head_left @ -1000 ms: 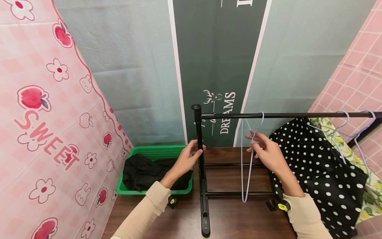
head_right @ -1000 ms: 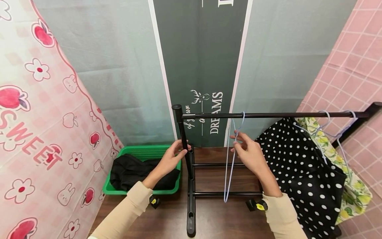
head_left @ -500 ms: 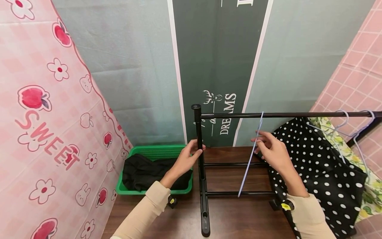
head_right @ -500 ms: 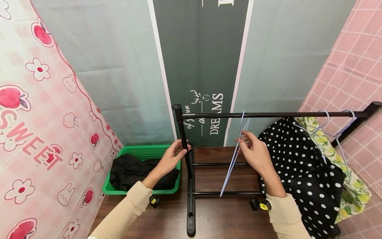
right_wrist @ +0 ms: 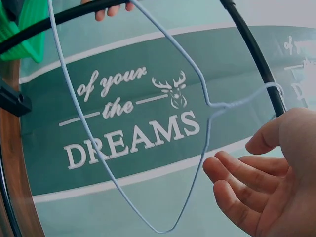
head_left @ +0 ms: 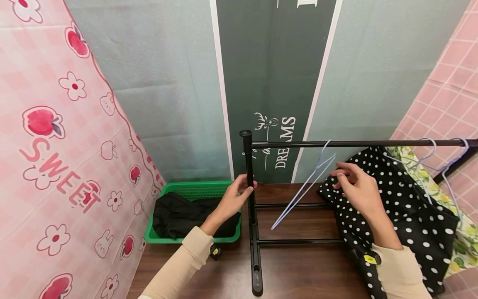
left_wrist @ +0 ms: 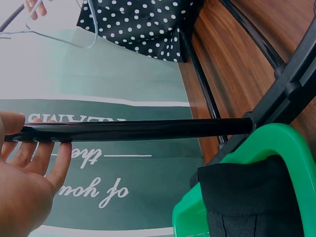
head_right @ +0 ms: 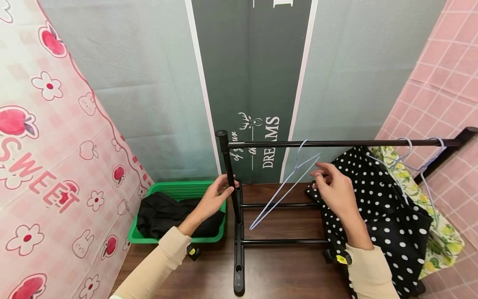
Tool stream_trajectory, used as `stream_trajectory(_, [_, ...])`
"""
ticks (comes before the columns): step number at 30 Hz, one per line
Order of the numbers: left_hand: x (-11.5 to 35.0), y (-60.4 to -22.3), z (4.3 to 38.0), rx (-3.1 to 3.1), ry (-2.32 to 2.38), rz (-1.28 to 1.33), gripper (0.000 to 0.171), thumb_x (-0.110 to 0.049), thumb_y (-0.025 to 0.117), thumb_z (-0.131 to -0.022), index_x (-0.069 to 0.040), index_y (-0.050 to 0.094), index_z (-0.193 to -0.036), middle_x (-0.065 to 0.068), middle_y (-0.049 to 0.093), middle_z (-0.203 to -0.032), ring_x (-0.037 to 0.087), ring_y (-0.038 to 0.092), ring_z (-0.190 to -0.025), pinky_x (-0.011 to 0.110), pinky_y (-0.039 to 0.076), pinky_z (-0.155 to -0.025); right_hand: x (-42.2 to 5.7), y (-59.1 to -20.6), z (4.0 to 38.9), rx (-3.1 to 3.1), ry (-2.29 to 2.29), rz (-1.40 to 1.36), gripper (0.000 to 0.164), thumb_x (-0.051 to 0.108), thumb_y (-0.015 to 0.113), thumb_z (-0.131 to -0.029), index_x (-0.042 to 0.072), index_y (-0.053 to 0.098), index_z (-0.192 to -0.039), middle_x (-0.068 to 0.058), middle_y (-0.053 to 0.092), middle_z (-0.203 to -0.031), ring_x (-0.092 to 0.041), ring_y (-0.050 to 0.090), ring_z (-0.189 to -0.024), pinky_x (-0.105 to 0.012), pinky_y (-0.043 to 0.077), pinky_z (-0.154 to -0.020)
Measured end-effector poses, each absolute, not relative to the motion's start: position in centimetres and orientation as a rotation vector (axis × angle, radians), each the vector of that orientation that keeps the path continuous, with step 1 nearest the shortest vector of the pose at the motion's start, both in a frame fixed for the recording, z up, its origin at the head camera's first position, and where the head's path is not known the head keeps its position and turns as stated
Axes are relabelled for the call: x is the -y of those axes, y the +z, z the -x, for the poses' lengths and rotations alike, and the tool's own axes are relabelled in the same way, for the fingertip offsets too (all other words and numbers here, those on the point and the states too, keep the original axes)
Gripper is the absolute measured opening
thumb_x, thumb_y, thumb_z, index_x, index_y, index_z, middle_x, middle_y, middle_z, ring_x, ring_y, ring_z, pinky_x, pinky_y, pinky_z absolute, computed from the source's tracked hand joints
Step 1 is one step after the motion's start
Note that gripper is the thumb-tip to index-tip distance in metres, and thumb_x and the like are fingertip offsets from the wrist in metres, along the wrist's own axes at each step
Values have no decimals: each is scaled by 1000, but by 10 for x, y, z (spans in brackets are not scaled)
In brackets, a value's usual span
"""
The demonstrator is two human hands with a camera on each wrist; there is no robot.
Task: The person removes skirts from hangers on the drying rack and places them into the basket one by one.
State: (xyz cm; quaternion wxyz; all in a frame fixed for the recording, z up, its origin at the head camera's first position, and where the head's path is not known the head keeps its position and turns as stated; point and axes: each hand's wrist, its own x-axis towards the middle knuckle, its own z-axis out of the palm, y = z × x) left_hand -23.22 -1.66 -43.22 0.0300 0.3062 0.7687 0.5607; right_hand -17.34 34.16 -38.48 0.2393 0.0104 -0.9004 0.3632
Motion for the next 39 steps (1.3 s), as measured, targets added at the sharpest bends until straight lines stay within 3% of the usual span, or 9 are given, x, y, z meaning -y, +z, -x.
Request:
stream_trajectory(7, [15, -433, 234, -2371, 1740, -928, 36, -12, 51, -103, -9, 46, -138, 20, 59, -130, 32, 58, -123, 46, 48, -102, -367, -377, 171, 2369, 865, 63, 26, 21, 55, -98, 16, 68, -120, 40, 55, -85, 21, 53, -62, -13, 41, -48])
stream_trajectory(16, [11, -435, 237, -2377, 1769, -933, 35, -11, 51, -102, -9, 47, -137, 23, 59, -130, 35, 58, -121, 43, 50, -99, -399, -374, 171, 2223, 740, 354, 31, 18, 50, -93, 13, 71, -117, 47, 42, -80, 26, 38, -64, -16, 31, -67])
stream_trajectory(18, [11, -435, 237, -2377, 1772, -928, 36, -11, 51, -102, -9, 47, -137, 23, 59, -130, 35, 58, -121, 44, 49, -100, -405, -375, 171, 2138, 740, 396, 31, 14, 50, -91, 8, 70, -114, 41, 43, -81, 19, 42, -69, -19, 32, -73])
stream_trajectory(21, [10, -434, 237, -2371, 1777, -925, 36, -9, 51, -102, -8, 47, -138, 22, 59, -129, 36, 58, -122, 47, 49, -100, -413, -378, 171, 2013, 727, 490, 33, 11, 50, -87, 3, 65, -115, 15, 53, -95, -13, 54, -98, -30, 35, -92])
stream_trajectory(24, [9, -434, 237, -2365, 1783, -928, 36, -8, 51, -102, -8, 47, -138, 23, 59, -129, 36, 58, -122, 49, 48, -101, -423, -379, 171, 1966, 718, 619, 40, 13, 50, -86, 2, 55, -124, -12, 48, -121, -41, 34, -123, -49, 24, -107])
stream_trajectory(27, [9, -433, 237, -2368, 1781, -933, 36, -8, 51, -102, -7, 47, -138, 24, 59, -129, 37, 57, -122, 49, 47, -101, -433, -380, 170, 2029, 762, 776, 55, 21, 48, -88, 9, 36, -141, -20, 33, -144, -41, 27, -133, -51, 20, -113])
stream_trajectory(31, [8, -434, 238, -2377, 1778, -937, 36, -9, 51, -102, -7, 46, -138, 24, 58, -130, 37, 57, -122, 49, 48, -101, -444, -381, 169, 2170, 843, 876, 69, 29, 47, -90, 7, 21, -150, -23, 32, -149, -48, 32, -133, -59, 24, -107])
stream_trajectory(35, [5, -437, 240, -2368, 1807, -905, 36, -8, 51, -102, -8, 47, -138, 23, 59, -129, 36, 57, -122, 52, 46, -102, -454, -382, 169, 2293, 863, 899, 72, 32, 48, -90, 4, 23, -151, -29, 42, -145, -56, 37, -127, -66, 28, -94])
stream_trajectory(39, [3, -447, 246, -2383, 1823, -883, 35, -14, 52, -102, -16, 48, -137, 16, 61, -128, 29, 59, -122, 52, 46, -102, -463, -381, 173, 2374, 841, 892, 71, 33, 47, -91, 3, 27, -152, -35, 40, -144, -59, 36, -127, -67, 29, -89])
